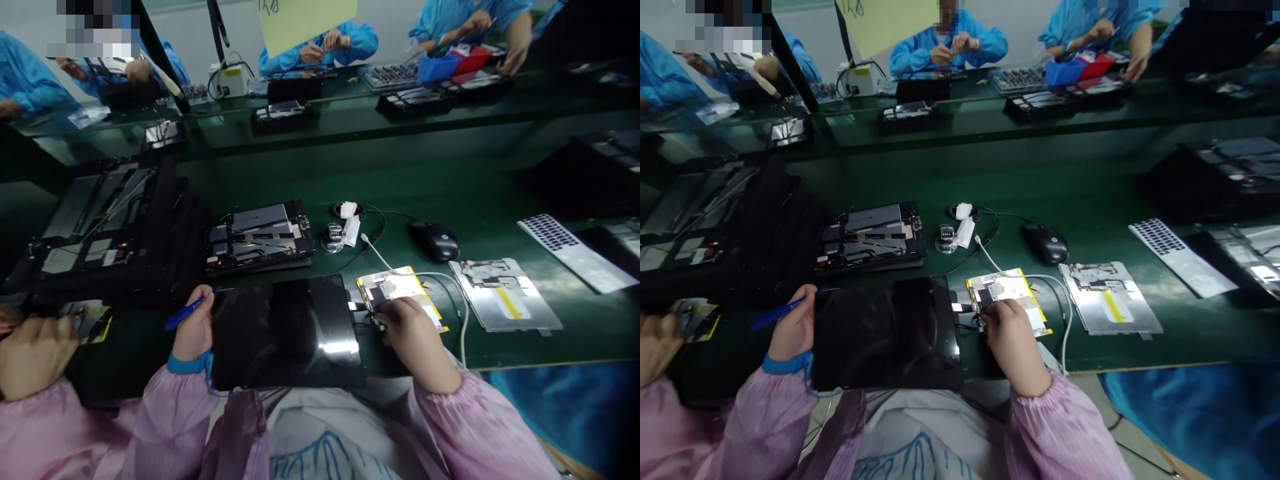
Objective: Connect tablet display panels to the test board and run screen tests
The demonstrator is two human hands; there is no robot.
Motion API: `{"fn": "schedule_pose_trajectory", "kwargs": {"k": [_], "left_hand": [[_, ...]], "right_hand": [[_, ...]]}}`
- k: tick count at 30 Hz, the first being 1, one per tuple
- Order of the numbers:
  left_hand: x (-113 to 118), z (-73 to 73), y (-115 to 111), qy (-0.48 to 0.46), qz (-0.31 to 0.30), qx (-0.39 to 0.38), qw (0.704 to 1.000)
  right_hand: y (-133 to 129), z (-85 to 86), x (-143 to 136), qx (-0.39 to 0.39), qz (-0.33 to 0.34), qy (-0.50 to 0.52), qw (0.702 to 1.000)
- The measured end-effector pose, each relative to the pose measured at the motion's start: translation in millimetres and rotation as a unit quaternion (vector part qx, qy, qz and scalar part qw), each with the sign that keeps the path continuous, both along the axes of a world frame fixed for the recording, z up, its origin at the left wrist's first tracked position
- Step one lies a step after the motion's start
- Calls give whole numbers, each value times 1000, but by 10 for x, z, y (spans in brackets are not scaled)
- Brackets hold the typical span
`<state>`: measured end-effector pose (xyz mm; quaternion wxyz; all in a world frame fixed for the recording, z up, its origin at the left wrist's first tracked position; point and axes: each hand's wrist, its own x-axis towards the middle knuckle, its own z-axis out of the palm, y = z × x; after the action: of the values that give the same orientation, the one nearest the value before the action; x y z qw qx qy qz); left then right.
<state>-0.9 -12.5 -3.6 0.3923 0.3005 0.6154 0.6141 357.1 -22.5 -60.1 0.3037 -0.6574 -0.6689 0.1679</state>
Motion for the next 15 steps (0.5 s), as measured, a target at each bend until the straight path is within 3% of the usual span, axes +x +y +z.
{"fn": "schedule_pose_trajectory", "kwargs": {"k": [8,15], "left_hand": [[144,304,-137,39,-9,-1,999],[225,439,-357,70,8,57,996]], "right_hand": [[32,23,1,-10,4,6,1000],[32,40,16,-14,-6,19,1000]]}}
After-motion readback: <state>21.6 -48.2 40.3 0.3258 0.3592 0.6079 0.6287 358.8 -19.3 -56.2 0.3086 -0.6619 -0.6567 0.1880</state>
